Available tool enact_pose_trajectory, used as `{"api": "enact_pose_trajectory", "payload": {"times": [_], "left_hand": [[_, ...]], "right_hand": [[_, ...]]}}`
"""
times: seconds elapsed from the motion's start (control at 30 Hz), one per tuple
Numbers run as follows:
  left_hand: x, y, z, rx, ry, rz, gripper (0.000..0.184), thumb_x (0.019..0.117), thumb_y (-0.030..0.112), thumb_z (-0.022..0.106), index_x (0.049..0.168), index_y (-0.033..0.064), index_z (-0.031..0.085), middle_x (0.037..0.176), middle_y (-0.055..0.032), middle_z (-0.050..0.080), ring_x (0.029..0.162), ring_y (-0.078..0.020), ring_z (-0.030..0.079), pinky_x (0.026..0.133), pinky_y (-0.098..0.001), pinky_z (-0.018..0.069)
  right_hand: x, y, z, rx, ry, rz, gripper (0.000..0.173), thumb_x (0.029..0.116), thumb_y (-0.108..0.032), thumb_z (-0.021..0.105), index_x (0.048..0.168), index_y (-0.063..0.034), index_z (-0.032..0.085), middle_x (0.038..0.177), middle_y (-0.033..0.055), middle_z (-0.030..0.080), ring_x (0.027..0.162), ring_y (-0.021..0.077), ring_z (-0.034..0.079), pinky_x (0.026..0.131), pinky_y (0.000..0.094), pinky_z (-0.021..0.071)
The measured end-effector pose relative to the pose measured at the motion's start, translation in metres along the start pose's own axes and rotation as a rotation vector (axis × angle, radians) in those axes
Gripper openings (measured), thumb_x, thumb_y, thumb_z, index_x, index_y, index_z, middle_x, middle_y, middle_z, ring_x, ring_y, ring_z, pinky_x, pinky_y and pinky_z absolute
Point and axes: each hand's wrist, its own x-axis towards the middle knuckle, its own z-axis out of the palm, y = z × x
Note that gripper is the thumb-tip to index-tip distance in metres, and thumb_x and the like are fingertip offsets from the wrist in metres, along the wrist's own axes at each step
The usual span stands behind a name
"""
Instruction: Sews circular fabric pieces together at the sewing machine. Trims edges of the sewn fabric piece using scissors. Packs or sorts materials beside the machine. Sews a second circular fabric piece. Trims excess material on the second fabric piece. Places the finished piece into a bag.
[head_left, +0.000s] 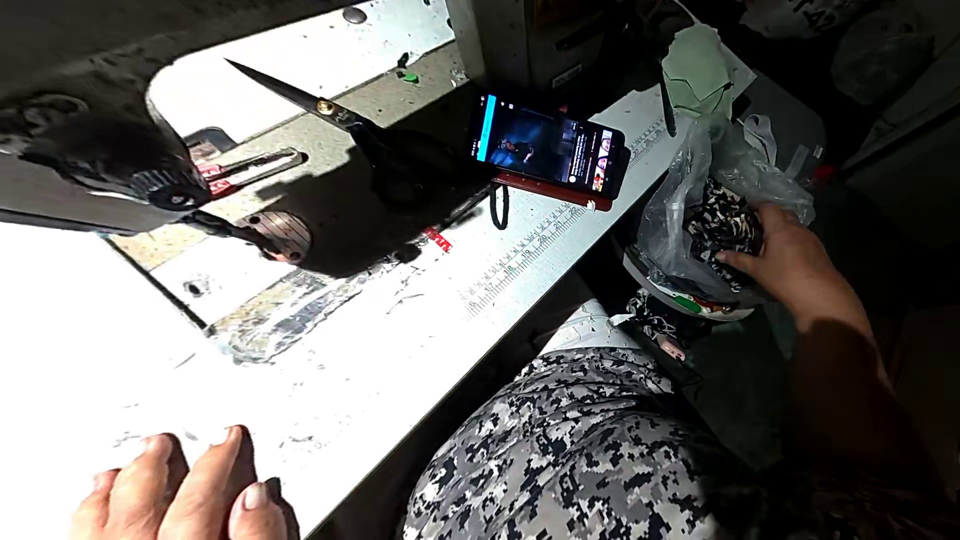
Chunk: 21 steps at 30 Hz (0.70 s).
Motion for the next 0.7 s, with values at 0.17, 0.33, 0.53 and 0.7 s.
{"api": "enact_pose_trajectory", "payload": {"times": [0.17, 0.33, 0.53, 0.7], "left_hand": [[0.0, 0.005, -0.003, -0.024, -0.007, 0.004, 0.048, 0.1081, 0.036, 0.038, 0.148, 0.0172, 0.057, 0.16, -0.0189, 0.042, 0.153, -0.041, 0.029, 0.121, -0.0631, 0.0196], [0.0, 0.002, -0.001, -0.03, -0.015, 0.011, 0.049, 0.108, 0.036, 0.037, 0.149, 0.0167, 0.056, 0.16, -0.0206, 0.042, 0.153, -0.0436, 0.028, 0.121, -0.0654, 0.0179], [-0.001, 0.0, 0.001, -0.012, -0.013, 0.002, 0.048, 0.1081, 0.036, 0.036, 0.149, 0.0201, 0.055, 0.16, -0.0179, 0.043, 0.153, -0.0416, 0.03, 0.122, -0.064, 0.0188], [0.0, 0.004, -0.002, -0.02, -0.02, 0.004, 0.05, 0.1081, 0.038, 0.035, 0.15, 0.0187, 0.055, 0.159, -0.0207, 0.042, 0.152, -0.0441, 0.029, 0.12, -0.0661, 0.019]], "right_hand": [[0.033, -0.019, 0.02, -0.031, -0.088, -0.044, 0.061, 0.0931, -0.027, 0.076, 0.147, -0.0103, 0.053, 0.141, 0.0345, 0.049, 0.119, 0.0526, 0.058, 0.096, 0.0673, 0.0484], [0.068, -0.031, 0.025, -0.061, -0.029, -0.12, 0.031, 0.0938, -0.004, 0.066, 0.124, 0.0015, 0.068, 0.135, 0.0352, 0.052, 0.116, 0.0519, 0.06, 0.096, 0.0656, 0.0499], [0.103, -0.037, 0.031, -0.088, -0.027, -0.172, 0.039, 0.0942, -0.009, 0.068, 0.133, -0.0034, 0.065, 0.146, 0.027, 0.05, 0.13, 0.0488, 0.051, 0.106, 0.0644, 0.0432], [0.109, -0.029, 0.045, -0.056, -0.112, -0.059, 0.043, 0.1046, -0.025, 0.056, 0.142, -0.0034, 0.056, 0.15, 0.028, 0.046, 0.135, 0.0492, 0.048, 0.108, 0.068, 0.0394]]}}
